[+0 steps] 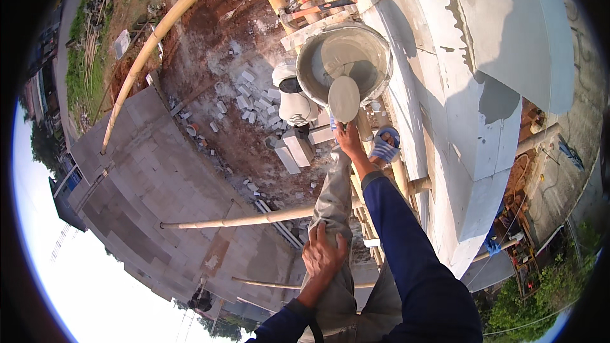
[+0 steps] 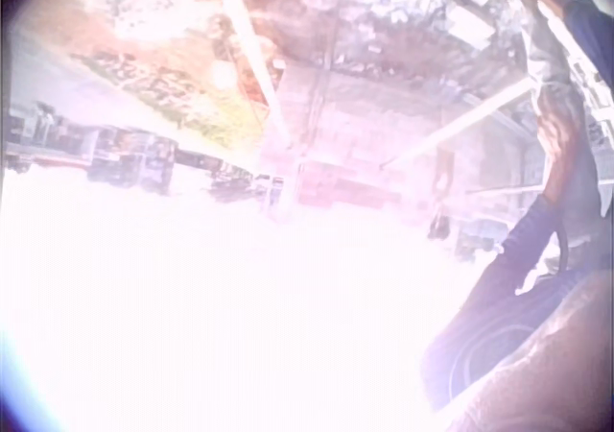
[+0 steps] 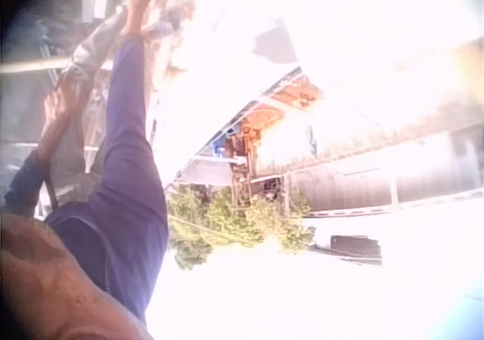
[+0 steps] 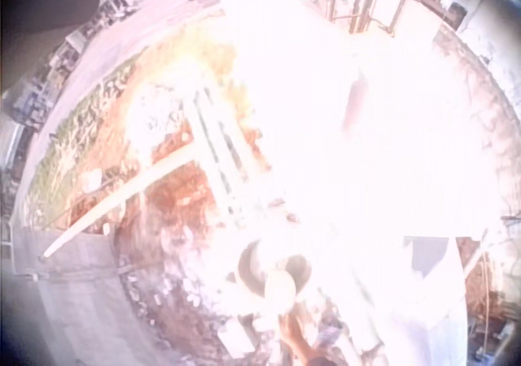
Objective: The person places concrete blocks on a wall under construction, applies mortar with a trowel, and taps blocks into position. The person repeatedly scoops mortar from a bucket, spreads it on the wall, and sets blocks one at a time while standing on bamboo scaffolding.
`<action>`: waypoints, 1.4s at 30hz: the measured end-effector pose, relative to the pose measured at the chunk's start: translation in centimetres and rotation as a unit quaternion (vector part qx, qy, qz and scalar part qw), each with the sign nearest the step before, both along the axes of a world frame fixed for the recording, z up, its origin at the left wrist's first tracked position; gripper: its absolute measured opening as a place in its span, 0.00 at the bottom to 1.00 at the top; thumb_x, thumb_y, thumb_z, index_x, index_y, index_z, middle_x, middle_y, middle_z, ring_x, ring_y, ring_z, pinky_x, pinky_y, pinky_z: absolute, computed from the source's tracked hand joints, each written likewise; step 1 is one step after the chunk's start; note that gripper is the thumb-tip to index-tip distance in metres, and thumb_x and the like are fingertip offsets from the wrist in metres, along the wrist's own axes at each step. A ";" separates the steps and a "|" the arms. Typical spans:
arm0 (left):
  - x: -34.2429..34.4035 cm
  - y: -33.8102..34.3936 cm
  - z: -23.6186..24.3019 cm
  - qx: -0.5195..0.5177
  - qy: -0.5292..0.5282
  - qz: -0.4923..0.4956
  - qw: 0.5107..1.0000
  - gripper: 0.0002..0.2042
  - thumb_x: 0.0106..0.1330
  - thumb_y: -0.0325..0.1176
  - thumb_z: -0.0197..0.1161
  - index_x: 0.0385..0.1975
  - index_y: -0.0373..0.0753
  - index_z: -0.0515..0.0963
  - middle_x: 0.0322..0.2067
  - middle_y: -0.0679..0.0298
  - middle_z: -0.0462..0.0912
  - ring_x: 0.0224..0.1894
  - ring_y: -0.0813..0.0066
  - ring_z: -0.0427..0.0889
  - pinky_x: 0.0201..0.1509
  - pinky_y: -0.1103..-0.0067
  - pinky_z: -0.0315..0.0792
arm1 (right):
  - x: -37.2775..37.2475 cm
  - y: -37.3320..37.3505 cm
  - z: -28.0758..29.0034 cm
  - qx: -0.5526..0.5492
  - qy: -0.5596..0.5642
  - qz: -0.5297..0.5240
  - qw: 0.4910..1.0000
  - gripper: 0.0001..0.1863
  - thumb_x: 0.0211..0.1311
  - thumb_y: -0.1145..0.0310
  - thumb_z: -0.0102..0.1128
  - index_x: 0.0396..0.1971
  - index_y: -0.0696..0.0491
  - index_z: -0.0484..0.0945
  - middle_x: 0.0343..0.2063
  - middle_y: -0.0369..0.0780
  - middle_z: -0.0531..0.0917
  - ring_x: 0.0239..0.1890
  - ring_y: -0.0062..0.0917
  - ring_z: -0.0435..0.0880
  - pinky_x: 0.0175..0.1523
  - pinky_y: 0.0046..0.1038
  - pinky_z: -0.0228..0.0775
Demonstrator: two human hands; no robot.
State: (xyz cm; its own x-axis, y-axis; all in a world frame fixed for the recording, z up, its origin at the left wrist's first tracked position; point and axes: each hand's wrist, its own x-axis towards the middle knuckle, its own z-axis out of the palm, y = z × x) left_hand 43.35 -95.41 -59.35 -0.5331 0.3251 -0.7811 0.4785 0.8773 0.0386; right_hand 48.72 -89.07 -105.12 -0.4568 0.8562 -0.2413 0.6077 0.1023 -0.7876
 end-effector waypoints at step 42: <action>-2.2 0.9 0.0 -0.057 -0.004 -0.002 0.998 0.29 0.66 0.53 0.61 0.59 0.36 0.79 0.52 0.43 0.86 0.50 0.36 0.88 0.58 0.53 0.79 | 2.8 13.6 25.6 -0.010 -0.086 -0.229 0.970 0.18 0.71 0.57 0.69 0.48 0.58 0.82 0.31 0.50 0.87 0.31 0.47 0.86 0.40 0.45 0.75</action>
